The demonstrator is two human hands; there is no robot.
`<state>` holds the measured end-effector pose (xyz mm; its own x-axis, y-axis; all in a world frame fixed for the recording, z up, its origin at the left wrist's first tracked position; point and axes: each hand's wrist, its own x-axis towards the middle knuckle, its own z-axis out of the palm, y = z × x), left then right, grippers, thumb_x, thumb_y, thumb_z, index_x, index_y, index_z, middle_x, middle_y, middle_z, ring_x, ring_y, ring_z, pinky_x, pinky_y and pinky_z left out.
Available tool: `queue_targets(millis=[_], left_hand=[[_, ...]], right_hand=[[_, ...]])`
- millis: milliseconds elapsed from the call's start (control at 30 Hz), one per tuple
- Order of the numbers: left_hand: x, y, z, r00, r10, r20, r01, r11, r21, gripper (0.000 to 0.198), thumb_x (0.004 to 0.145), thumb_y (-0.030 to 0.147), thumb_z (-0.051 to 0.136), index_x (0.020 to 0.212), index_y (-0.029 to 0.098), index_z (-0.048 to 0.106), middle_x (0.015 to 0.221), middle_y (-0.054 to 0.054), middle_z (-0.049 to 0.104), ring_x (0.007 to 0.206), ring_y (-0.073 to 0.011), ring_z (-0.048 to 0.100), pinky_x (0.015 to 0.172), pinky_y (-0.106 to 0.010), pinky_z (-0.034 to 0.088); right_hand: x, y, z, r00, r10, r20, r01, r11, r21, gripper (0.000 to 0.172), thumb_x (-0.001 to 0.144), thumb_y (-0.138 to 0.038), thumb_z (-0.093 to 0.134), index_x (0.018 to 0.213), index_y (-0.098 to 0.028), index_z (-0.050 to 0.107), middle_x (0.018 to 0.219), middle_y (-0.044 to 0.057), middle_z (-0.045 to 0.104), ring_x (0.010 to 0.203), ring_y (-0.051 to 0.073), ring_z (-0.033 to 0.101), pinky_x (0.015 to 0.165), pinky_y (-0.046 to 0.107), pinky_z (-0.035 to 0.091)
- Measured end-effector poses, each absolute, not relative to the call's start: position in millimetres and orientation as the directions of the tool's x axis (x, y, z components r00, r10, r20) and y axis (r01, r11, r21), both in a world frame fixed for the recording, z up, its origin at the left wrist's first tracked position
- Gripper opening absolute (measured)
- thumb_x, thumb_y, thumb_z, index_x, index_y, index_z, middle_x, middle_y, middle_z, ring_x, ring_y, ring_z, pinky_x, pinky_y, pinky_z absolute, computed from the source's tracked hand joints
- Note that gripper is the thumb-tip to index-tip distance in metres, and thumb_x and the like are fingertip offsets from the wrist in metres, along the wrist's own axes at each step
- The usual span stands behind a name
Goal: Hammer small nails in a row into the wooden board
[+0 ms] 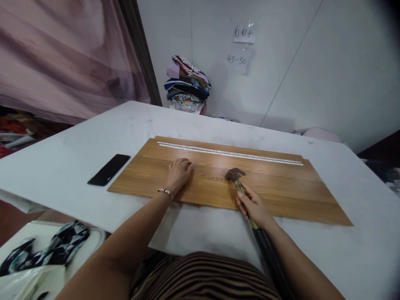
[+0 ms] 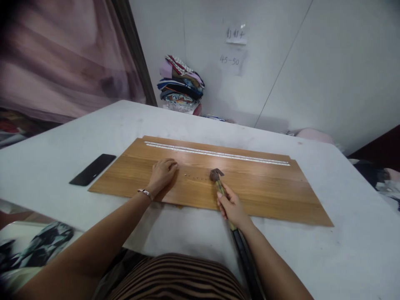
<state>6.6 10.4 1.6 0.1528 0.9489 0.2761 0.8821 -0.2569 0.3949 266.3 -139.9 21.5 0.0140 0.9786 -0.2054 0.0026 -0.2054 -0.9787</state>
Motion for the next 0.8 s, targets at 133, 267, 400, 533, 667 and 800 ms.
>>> queue_targets(millis=[133, 267, 400, 533, 667, 800], left_hand=[[6.4, 10.8, 0.0, 0.153, 0.947, 0.282, 0.883, -0.259, 0.392, 0.026, 0.088, 0.034, 0.044, 0.096, 0.024, 0.067, 0.118, -0.003, 0.064, 0.113, -0.0207, 0.053, 0.098, -0.039, 0.036], [6.5, 10.3, -0.2, 0.161, 0.944, 0.288, 0.884, -0.267, 0.383, 0.026, 0.088, 0.034, 0.044, 0.096, 0.024, 0.067, 0.118, -0.003, 0.064, 0.113, -0.0208, 0.053, 0.097, -0.039, 0.036], [7.0, 9.0, 1.7, 0.165, 0.945, 0.283, 0.882, -0.27, 0.386, 0.026, 0.088, 0.035, 0.044, 0.096, 0.024, 0.067, 0.118, -0.003, 0.064, 0.113, -0.0208, 0.053, 0.097, -0.039, 0.035], [7.4, 8.5, 2.9, 0.161, 0.951, 0.263, 0.882, -0.258, 0.394, 0.027, 0.088, 0.035, 0.044, 0.098, 0.024, 0.067, 0.12, -0.004, 0.063, 0.114, -0.0213, 0.051, 0.099, -0.04, 0.035], [7.3, 8.6, 2.2, 0.161, 0.952, 0.26, 0.88, -0.258, 0.398, 0.028, 0.088, 0.036, 0.043, 0.098, 0.025, 0.067, 0.12, -0.004, 0.062, 0.115, -0.0213, 0.051, 0.1, -0.039, 0.034], [7.1, 8.1, 1.8, 0.158, 0.95, 0.27, 0.876, -0.261, 0.405, 0.027, 0.088, 0.035, 0.044, 0.098, 0.025, 0.067, 0.121, -0.004, 0.062, 0.115, -0.0216, 0.051, 0.099, -0.04, 0.034]], right_hand=[[267.4, -141.2, 23.4, 0.035, 0.981, -0.191, 0.003, -0.191, -0.982, 0.064, 0.085, -0.042, 0.054, 0.141, -0.017, 0.036, 0.063, -0.006, 0.051, 0.035, 0.005, 0.038, 0.028, 0.017, 0.033], [267.5, -141.6, 27.6, 0.038, 0.981, -0.191, -0.008, -0.191, -0.982, 0.064, 0.085, -0.042, 0.055, 0.141, -0.017, 0.037, 0.062, -0.006, 0.051, 0.035, 0.005, 0.039, 0.028, 0.016, 0.033], [267.2, -141.5, 37.6, 0.025, 0.977, -0.212, -0.028, -0.211, -0.977, 0.064, 0.085, -0.042, 0.055, 0.142, -0.018, 0.037, 0.062, -0.007, 0.051, 0.035, 0.004, 0.039, 0.029, 0.016, 0.033], [264.1, -138.2, 44.5, 0.0, 0.979, -0.206, -0.014, -0.206, -0.979, 0.063, 0.085, -0.041, 0.055, 0.142, -0.019, 0.037, 0.063, -0.007, 0.052, 0.035, 0.004, 0.04, 0.029, 0.016, 0.033], [256.7, -132.8, 40.6, -0.021, 0.978, -0.208, 0.014, -0.207, -0.978, 0.06, 0.086, -0.04, 0.053, 0.141, -0.02, 0.038, 0.063, -0.007, 0.052, 0.034, 0.004, 0.04, 0.028, 0.015, 0.033], [251.7, -130.9, 34.6, -0.022, 0.973, -0.229, 0.048, -0.227, -0.973, 0.06, 0.085, -0.039, 0.053, 0.139, -0.018, 0.04, 0.061, -0.007, 0.051, 0.033, 0.004, 0.039, 0.028, 0.015, 0.032]])
